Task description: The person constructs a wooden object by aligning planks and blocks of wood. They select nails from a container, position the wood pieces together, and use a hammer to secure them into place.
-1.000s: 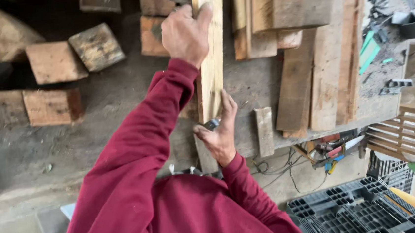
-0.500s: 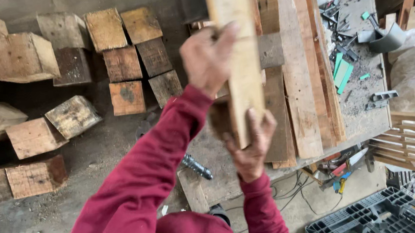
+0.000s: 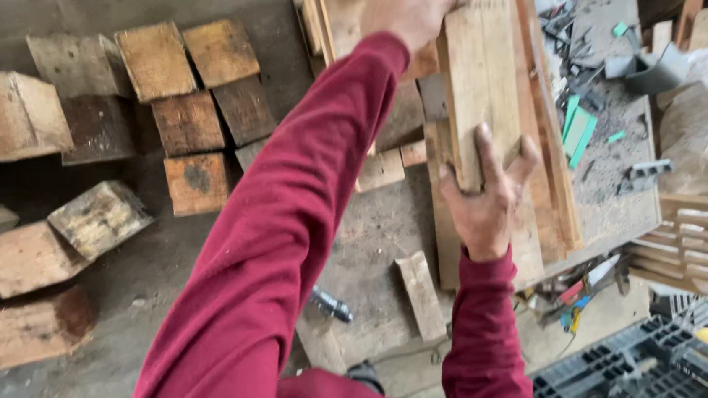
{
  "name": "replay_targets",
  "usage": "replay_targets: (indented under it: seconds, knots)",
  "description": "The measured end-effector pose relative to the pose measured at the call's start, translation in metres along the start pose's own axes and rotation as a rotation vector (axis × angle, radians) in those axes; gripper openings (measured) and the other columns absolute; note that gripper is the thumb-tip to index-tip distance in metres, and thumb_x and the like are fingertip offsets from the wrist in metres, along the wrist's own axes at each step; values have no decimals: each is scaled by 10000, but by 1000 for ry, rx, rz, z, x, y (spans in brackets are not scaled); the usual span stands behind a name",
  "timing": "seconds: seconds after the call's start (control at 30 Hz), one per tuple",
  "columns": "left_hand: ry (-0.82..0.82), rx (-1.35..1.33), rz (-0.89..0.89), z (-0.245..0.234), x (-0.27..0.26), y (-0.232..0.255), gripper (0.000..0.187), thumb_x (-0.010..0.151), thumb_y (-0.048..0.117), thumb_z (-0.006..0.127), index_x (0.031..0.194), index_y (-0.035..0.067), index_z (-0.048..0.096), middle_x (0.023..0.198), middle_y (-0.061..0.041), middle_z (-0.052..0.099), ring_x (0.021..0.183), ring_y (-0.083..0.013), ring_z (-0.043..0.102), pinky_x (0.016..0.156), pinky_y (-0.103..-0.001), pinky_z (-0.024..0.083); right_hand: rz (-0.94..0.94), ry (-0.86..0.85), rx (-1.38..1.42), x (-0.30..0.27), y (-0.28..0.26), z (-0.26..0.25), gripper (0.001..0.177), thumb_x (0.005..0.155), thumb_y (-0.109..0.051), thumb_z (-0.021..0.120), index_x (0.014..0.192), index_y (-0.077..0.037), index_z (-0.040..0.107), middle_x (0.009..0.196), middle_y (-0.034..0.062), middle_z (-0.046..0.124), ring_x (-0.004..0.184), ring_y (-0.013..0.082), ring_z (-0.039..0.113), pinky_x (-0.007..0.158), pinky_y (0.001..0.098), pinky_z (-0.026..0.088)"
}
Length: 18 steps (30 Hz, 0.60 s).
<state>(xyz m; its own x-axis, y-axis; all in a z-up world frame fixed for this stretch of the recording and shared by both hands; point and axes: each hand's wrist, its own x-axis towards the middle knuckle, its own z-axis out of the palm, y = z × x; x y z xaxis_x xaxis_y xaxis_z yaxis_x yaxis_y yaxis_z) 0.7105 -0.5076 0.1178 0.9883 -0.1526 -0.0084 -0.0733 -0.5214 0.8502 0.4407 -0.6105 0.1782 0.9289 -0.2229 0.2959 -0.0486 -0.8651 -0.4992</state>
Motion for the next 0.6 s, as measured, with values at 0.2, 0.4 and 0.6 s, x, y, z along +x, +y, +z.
replay_targets:
  seconds: [0.2,0.4,0.6]
  knots:
    - [-175,-202,-53,-14,-33,11,577,903,600,688,530,188,532,435,86,459,345,-51,325,359,-257,290,-35,-38,15,-18,14,-16,800,815,-132,891,1546,-182,568,1475,236,385,1489,426,378,1255,537,368]
    - [-337,-8,-184,-16,-43,-26,589,884,588,706,528,170,494,447,77,413,355,-67,258,353,-265,246,-79,-97,8,-45,27,38,856,742,-127,922,1512,-128,547,1522,222,411,1474,435,357,1235,593,313]
    - [-181,-155,-42,8,-30,-47,544,894,572,712,514,206,583,397,101,480,303,-26,353,323,-231,294,85,-62,38,-28,32,31,691,814,-102,846,1463,-185,621,1522,239,374,1474,370,434,1180,479,466]
